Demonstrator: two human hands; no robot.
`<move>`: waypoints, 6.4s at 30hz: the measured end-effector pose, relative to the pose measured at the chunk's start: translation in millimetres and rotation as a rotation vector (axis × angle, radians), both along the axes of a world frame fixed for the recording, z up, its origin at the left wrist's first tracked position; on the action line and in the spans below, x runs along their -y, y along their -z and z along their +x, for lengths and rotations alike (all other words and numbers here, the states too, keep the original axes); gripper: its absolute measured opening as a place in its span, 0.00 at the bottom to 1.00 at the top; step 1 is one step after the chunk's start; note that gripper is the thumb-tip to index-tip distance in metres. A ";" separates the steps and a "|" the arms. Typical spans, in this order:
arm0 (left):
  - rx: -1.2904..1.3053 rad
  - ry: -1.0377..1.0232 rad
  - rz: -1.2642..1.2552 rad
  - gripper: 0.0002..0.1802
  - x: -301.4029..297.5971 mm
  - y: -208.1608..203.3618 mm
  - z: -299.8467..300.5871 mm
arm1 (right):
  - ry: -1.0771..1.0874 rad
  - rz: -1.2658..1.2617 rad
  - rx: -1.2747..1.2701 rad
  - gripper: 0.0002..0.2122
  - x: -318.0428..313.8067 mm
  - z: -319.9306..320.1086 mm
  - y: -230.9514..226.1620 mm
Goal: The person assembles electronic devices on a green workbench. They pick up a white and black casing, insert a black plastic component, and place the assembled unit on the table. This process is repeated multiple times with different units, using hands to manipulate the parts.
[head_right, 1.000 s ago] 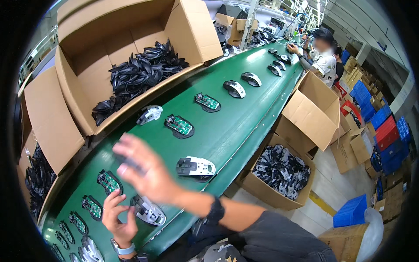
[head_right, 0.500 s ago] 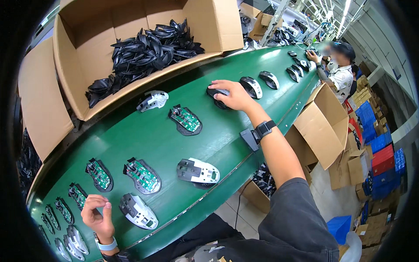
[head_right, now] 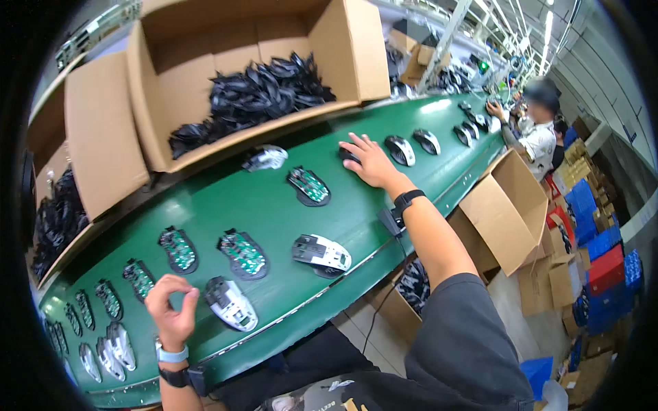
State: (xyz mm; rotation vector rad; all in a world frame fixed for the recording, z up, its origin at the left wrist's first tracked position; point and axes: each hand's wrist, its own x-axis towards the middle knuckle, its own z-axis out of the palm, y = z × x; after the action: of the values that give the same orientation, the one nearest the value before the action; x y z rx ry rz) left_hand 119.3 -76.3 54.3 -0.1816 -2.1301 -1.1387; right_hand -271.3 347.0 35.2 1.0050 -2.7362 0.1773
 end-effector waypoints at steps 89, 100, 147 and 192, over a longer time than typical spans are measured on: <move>0.144 0.242 1.364 0.36 68.8 -14.6 31.2 | -0.390 -1.277 1.563 0.09 361.6 280.5 -52.5; 0.155 0.186 1.154 0.61 65.8 -20.9 28.9 | -0.367 -1.180 1.508 0.17 367.1 284.1 -41.3; -0.125 -0.085 -0.404 0.09 23.3 -22.4 35.0 | -0.257 -1.386 1.190 0.26 327.1 340.3 -57.7; 0.003 0.003 -0.042 0.06 61.5 -16.7 46.9 | -0.019 0.223 0.087 0.29 218.5 25.7 -31.7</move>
State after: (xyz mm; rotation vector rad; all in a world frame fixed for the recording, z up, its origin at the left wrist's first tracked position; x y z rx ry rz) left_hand 166.2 -137.9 71.1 -0.2027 -2.1582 -1.0971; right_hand -245.7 128.6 66.8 1.1031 -2.8754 -0.0859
